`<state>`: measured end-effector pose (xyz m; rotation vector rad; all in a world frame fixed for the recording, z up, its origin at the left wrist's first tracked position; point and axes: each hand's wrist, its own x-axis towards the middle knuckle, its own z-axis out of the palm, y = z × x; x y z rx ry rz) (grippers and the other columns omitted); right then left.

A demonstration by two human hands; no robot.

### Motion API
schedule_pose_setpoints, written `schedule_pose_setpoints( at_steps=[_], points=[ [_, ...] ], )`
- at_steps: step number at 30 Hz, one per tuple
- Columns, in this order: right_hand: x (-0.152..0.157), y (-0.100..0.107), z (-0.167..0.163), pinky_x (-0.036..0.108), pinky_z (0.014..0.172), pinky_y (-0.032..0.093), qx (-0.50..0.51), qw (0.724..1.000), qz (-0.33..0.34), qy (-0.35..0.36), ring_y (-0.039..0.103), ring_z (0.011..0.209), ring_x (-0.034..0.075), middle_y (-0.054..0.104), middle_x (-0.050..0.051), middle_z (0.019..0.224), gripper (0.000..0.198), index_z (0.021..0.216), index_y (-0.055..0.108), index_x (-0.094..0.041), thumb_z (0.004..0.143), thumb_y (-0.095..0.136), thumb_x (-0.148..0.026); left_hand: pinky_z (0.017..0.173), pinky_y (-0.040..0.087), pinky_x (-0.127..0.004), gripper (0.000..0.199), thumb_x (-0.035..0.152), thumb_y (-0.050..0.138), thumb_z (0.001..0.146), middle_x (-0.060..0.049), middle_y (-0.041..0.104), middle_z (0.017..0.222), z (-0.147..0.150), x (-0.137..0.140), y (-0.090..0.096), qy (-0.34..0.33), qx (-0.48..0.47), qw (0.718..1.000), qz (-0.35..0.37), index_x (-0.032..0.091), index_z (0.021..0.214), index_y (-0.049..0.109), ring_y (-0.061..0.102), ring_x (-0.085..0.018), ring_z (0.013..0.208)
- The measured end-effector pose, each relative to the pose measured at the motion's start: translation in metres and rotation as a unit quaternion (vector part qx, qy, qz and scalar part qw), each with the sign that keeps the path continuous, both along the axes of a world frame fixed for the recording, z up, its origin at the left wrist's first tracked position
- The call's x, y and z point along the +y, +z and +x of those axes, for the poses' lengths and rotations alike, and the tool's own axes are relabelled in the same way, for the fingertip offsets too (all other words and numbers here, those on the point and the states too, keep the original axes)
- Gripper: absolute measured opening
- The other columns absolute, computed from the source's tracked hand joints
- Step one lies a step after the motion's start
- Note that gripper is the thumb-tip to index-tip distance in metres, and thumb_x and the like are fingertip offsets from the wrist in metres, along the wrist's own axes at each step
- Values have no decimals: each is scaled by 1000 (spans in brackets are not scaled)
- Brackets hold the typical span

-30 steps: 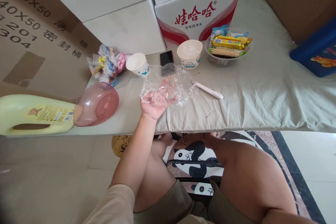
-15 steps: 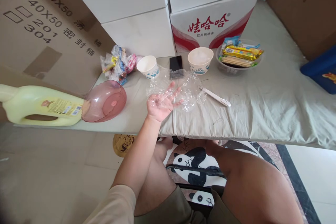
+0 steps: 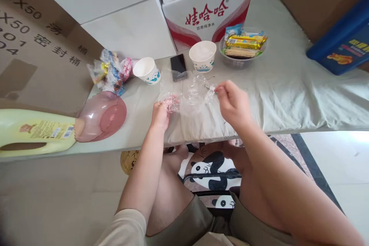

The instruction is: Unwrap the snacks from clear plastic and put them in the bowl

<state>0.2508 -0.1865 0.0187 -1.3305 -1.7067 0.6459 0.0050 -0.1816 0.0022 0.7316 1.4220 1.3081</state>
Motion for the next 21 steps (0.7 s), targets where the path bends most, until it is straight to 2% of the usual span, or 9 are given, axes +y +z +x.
schedule_pose_setpoints(
  at_steps=[2,3,5,7,9,12,15,18,21],
  points=[
    [16,-4,-3,46,87,54,-38,999,22,30,67,99,27,64,15,123,35,116,58,-22,83,49,-22,53,46,-18,18,28,70,67,-5,73,78,-4,-1,3,-9,25,999,-22,16,79,74,68,-14,73],
    [23,-9,-6,50,95,52,-65,995,37,64,63,115,30,55,17,139,47,125,55,-22,78,52,-20,50,44,-18,17,28,70,67,-4,72,74,-6,-2,6,-12,32,999,-34,16,78,74,66,-13,68],
    [29,-20,-12,60,108,42,-132,979,61,140,46,140,37,39,17,157,58,131,54,-23,73,57,-19,45,40,-17,15,28,68,69,-4,71,71,-11,-4,12,-13,37,998,-58,15,75,72,63,-11,60],
    [30,-27,-18,67,114,31,-193,963,81,172,31,149,41,38,13,160,39,115,62,-24,77,59,-20,41,36,-17,12,26,67,69,-5,71,73,-17,-6,17,-8,35,996,-76,15,72,68,61,-10,54],
    [27,-28,-21,68,116,27,-211,958,119,154,26,152,41,39,9,160,13,93,66,-23,84,57,-23,40,34,-17,12,26,67,69,-6,72,76,-23,-9,19,8,35,996,-87,15,70,64,62,-9,52],
    [20,-17,-20,62,118,30,-184,957,188,123,25,153,39,37,7,162,11,82,65,-21,88,56,-25,40,35,-17,14,29,65,70,-4,71,78,-32,-12,19,52,41,995,-72,16,73,60,62,-9,51],
    [14,-3,-11,57,114,36,-177,956,192,135,43,143,36,50,10,152,13,79,64,-22,88,55,-25,42,36,-17,19,32,66,71,-2,69,81,-39,-13,15,69,46,995,-55,19,82,59,63,-9,54],
    [11,3,-2,44,91,50,-216,958,93,164,69,101,27,73,10,112,13,84,64,-23,88,51,-25,52,45,-19,37,28,66,73,-2,69,98,-45,-14,11,115,68,991,-27,27,108,55,69,-13,72],
    [8,1,3,32,64,43,-257,954,7,155,65,70,21,74,6,82,15,89,64,-24,86,50,-25,84,55,-28,43,31,63,82,-6,62,126,-51,-21,11,188,194,960,72,33,123,50,66,-18,112]
  ],
)
